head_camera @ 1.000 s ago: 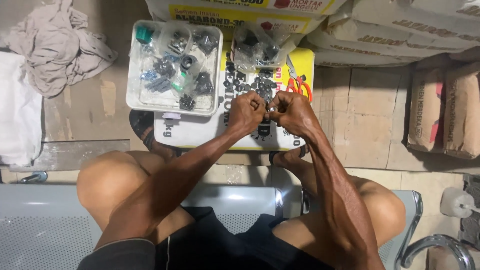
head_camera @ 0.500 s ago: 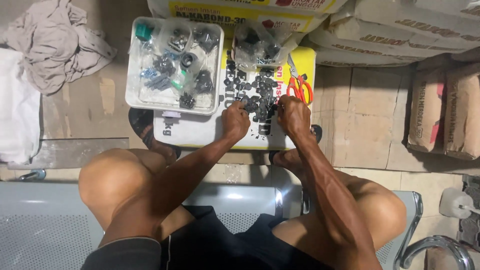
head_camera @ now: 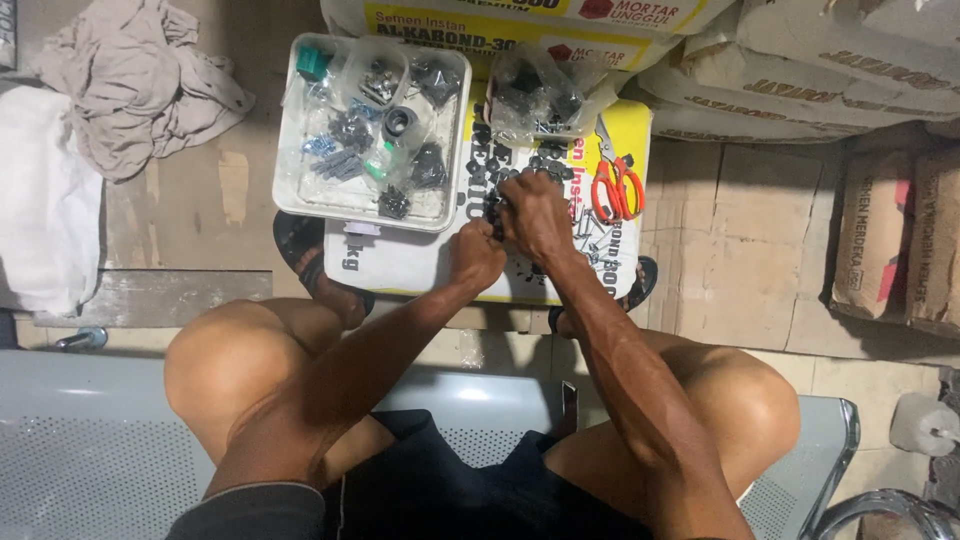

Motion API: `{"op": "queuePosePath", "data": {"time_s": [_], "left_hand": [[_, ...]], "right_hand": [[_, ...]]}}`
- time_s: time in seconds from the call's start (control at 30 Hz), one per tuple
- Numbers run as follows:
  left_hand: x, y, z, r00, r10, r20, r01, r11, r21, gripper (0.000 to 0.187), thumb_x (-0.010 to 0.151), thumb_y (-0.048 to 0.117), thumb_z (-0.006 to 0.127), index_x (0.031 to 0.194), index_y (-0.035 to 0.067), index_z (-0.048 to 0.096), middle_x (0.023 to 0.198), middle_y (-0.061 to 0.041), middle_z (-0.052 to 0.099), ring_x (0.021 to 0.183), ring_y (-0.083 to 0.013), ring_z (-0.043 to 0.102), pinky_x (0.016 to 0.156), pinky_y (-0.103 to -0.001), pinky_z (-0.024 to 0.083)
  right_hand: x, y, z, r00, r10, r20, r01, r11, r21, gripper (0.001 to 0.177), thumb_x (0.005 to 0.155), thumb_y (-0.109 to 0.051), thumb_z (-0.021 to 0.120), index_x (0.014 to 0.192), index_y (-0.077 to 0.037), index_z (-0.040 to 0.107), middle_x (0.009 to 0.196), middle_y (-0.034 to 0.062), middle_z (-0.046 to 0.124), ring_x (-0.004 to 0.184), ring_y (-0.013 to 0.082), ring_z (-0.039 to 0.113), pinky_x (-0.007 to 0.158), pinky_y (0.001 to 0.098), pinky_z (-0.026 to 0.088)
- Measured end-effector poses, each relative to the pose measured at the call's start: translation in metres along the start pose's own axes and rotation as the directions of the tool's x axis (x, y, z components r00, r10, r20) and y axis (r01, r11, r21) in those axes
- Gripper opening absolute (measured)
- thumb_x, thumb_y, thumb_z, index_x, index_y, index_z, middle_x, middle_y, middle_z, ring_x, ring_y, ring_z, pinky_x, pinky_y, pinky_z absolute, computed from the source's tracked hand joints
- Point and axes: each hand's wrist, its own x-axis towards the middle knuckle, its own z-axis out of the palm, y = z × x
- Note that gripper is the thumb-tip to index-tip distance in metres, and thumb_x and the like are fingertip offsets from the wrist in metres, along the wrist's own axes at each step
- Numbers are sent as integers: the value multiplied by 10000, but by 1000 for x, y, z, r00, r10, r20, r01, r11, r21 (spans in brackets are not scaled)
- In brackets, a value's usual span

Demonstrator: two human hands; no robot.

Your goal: Organizing small hardware components like nuts and bolts into a plastic storage tray.

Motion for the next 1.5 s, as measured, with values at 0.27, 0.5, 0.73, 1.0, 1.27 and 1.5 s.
{"op": "queuePosePath", "data": {"time_s": [0.27, 0.5, 0.73, 1.0, 1.27, 1.5], "left_hand": [[-12, 24, -25, 996, -77, 54, 77, 997, -4, 117, 881, 70, 571, 944, 16, 654, 815, -244, 719, 877, -441, 742, 649, -529, 572], [-1, 18, -9, 988, -138, 75, 141, 990, -27, 143, 910, 63, 561, 993, 14, 667, 828, -233, 726, 863, -382, 753, 667, -469, 583], [-32, 79, -24, 997, 60, 55, -20, 836, -549, 215, 1009, 106, 479, 1051, -42, 629, 894, -227, 694, 689, -226, 723, 575, -322, 659], [-24, 109, -22, 951, 161, 264, 113, 615, -780, 242, 1000, 110, 670, 1107, -107, 654, 930, -252, 717, 727, -218, 762, 660, -295, 698], [-24, 137, -44, 940, 246, 237, 20, 654, -757, 233, 969, 47, 675, 1122, -127, 662, 869, -234, 703, 697, -223, 761, 652, -293, 695], [-18, 143, -46, 941, 282, 187, -84, 729, -679, 188, 923, 13, 635, 1047, -125, 663, 721, -201, 692, 585, -192, 733, 557, -251, 665]], "right_hand": [[8, -5, 24, 997, 24, 74, -15, 993, -119, 186, 738, -207, 789, 892, -123, 728, 1019, 124, 662, 956, 327, 586, 737, 420, 453], [1, 16, 29, 990, 138, -27, -139, 989, -49, 23, 925, -185, 674, 918, -164, 669, 1038, 102, 662, 996, 308, 623, 769, 423, 466], [-10, -12, -85, 931, 355, 85, -349, 797, 494, 107, 961, -17, 654, 1009, -97, 708, 879, 136, 710, 852, 323, 696, 738, 429, 545], [-28, -38, -168, 842, 466, 272, -493, 459, 739, 119, 954, -10, 622, 1034, -26, 709, 787, 89, 670, 746, 150, 634, 638, 253, 521], [-20, -46, -172, 870, 474, 132, -402, 529, 747, 141, 959, 54, 615, 1065, 13, 698, 811, 140, 690, 782, 189, 657, 686, 324, 543], [-19, -50, -164, 899, 423, -110, -292, 768, 570, 142, 935, 73, 660, 1017, -16, 735, 879, 188, 687, 797, 256, 674, 637, 353, 567]]}}
